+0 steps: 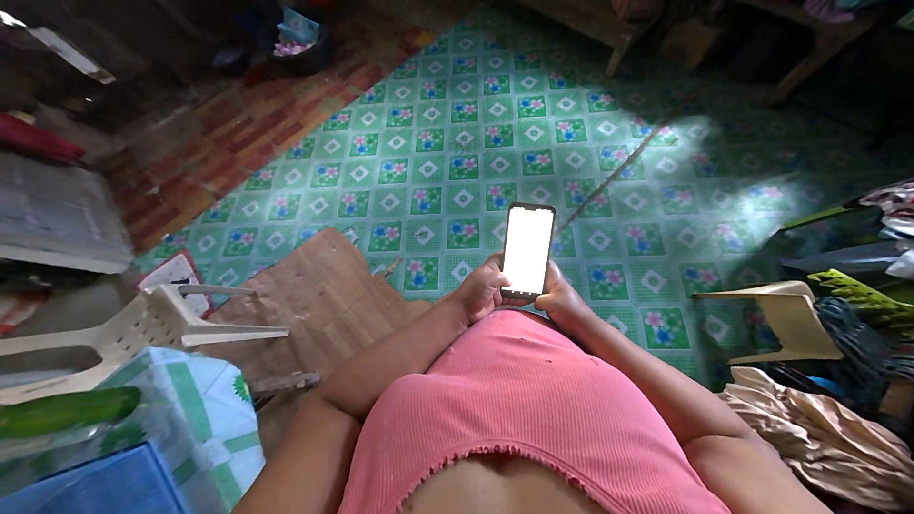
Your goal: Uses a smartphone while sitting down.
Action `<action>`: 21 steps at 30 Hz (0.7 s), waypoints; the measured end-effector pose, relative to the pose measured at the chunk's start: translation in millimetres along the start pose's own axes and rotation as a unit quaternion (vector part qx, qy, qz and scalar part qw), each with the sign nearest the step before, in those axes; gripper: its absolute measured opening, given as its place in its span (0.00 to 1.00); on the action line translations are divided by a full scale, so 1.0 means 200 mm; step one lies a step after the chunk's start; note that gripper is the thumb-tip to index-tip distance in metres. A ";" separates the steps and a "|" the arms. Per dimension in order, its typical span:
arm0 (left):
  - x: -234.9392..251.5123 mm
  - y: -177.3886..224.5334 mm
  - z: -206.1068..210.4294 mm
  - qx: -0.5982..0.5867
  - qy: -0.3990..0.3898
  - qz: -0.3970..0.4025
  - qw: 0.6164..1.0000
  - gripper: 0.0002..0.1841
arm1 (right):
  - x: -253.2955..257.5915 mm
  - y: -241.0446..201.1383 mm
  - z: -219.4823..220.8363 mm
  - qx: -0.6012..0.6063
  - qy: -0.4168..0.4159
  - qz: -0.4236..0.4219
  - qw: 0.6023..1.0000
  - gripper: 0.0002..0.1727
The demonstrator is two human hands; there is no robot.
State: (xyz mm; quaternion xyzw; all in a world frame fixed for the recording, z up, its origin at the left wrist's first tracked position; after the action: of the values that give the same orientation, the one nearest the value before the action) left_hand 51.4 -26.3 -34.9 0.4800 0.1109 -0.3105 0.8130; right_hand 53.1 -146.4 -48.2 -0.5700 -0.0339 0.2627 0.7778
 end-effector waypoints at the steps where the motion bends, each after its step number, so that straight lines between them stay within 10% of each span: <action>1: 0.00 0.00 0.00 0.001 0.000 0.001 1.000 0.32 | 0.00 0.00 0.00 -0.001 0.000 -0.001 1.000 0.53; 21: 0.01 0.02 -0.02 0.007 0.006 0.005 1.000 0.24 | 0.02 -0.01 0.01 -0.001 -0.007 -0.007 1.000 0.52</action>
State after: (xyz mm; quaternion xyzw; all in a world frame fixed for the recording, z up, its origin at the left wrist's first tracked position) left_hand 55.6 -22.2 -33.9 0.4880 0.1114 -0.3041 0.8105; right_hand 56.3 -143.6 -47.6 -0.5684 -0.0439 0.2614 0.7788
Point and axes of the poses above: each hand's wrist, its own x-axis towards the middle knuckle, its own z-axis out of the palm, y = z × x, the point moved 8 cm from there along x, towards the middle knuckle, and after that the axes turned 3 degrees about -z, right-handed, at the moved point
